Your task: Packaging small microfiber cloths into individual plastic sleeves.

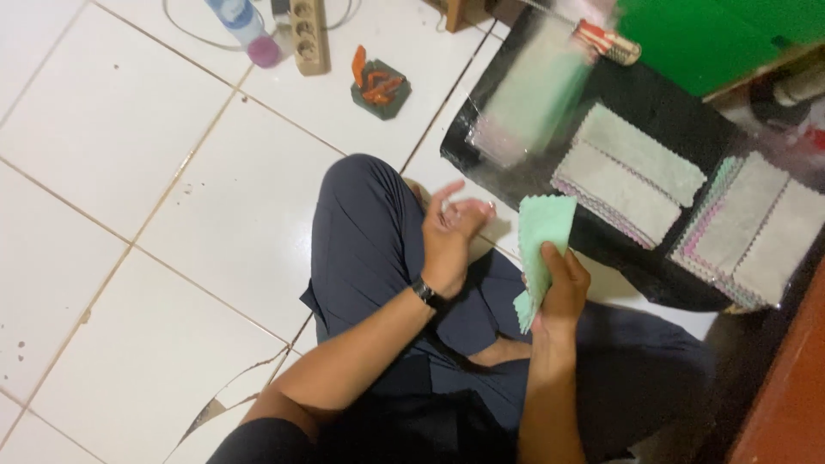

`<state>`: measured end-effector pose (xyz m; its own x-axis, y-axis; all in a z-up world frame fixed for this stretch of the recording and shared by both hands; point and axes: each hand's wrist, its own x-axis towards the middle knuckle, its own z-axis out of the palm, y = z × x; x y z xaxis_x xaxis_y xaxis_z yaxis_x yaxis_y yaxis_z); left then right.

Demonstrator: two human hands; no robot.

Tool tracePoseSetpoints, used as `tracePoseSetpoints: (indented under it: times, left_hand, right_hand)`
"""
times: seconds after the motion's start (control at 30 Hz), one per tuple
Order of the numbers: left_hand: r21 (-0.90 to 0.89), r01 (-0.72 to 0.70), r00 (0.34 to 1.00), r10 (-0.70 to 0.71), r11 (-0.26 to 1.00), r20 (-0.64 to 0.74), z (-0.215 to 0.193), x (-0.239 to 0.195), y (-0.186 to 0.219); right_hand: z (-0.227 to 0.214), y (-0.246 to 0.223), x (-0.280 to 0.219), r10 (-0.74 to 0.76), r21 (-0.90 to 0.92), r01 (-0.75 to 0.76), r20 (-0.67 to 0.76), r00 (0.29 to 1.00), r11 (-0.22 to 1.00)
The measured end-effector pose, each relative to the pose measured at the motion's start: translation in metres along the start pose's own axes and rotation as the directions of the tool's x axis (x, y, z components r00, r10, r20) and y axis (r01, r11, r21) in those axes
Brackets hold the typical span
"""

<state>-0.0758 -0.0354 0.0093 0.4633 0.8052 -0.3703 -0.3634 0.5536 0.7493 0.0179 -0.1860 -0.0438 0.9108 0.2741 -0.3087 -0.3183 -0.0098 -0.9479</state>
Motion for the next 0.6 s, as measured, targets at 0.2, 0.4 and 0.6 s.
tracePoseSetpoints:
  times: [0.2, 0.4, 0.6]
  left_hand:
    - [-0.118, 0.244, 0.961, -0.224, 0.963, 0.161, -0.022, -0.008, -0.031]
    - [0.196, 0.344, 0.851, -0.393, 0.918, 0.348, -0.038, 0.003, -0.010]
    - [0.338, 0.303, 0.792, -0.433, 0.891, 0.431, -0.024, 0.028, -0.002]
  right_hand:
    - [0.046, -0.046, 0.004, 0.029, -0.108, -0.039, -0.089, 0.996, 0.993]
    - [0.031, -0.056, 0.030, -0.050, -0.340, 0.076, 0.084, 0.995, 0.937]
    - [0.034, -0.087, 0.024, -0.150, -0.383, 0.230, 0.228, 0.962, 0.895]
